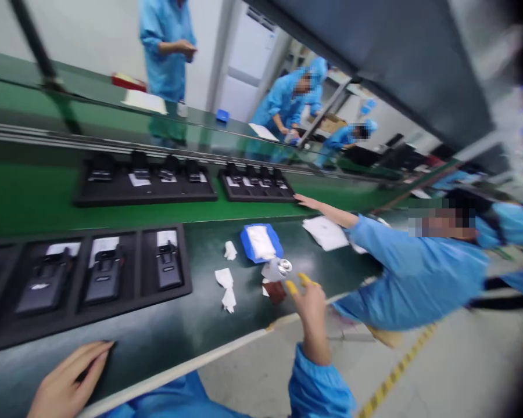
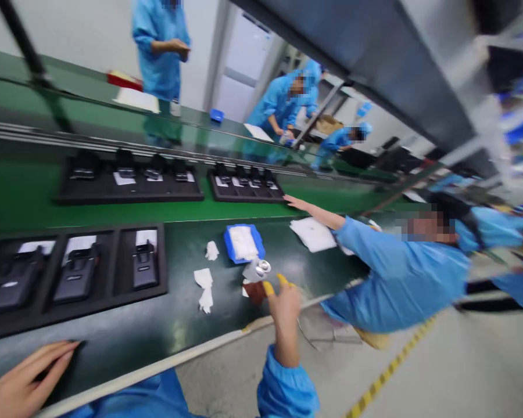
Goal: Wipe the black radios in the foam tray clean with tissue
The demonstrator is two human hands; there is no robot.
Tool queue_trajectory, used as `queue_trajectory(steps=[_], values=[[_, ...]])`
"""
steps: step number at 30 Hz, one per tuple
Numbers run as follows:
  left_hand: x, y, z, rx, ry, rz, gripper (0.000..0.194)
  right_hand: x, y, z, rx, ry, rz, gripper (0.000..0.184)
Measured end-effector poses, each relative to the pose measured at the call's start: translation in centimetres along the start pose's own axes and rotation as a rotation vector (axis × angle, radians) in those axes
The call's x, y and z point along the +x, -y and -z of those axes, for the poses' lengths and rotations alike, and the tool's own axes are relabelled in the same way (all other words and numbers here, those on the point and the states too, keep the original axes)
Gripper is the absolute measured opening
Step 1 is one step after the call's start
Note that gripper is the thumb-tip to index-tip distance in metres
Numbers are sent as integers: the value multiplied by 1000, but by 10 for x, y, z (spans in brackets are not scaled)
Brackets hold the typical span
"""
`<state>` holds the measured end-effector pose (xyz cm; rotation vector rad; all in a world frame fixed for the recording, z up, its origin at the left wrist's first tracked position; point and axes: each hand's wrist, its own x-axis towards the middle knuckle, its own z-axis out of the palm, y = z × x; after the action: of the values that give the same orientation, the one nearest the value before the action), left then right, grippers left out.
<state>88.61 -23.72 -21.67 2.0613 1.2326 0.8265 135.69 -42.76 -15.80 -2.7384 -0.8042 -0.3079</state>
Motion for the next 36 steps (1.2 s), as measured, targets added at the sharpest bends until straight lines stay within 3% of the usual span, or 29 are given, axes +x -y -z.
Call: queue_trajectory(steps=[3,5,6,8,10,12,15,19,22,26,29,36], values=[[0,-20,7,19,-18,-137,15,3,18,21,148,-322,33,59],[-1,-29,10,24,-9,-176,16,-1,51,24,352,-322,150,56],[-3,-32,11,23,1,-182,16,-7,73,21,449,-247,230,53],[-7,-37,15,9,25,-173,16,-23,122,7,584,55,454,44],[-10,-40,19,-9,30,-154,16,-42,168,-12,556,342,616,43],[-7,-41,26,0,5,-141,18,-60,203,-29,461,453,686,46],[14,-38,38,48,-63,-159,23,-78,236,-39,270,518,686,44],[65,-34,40,331,-132,-149,45,-90,251,-30,118,560,634,44],[88,-38,26,625,-32,-112,64,-102,248,-21,100,578,592,51],[78,-44,9,738,60,-152,62,-126,231,-13,127,606,533,58],[65,-47,9,724,90,-163,60,-139,223,-8,133,616,526,61],[77,-65,13,637,114,-78,75,-125,231,-7,16,574,530,61]])
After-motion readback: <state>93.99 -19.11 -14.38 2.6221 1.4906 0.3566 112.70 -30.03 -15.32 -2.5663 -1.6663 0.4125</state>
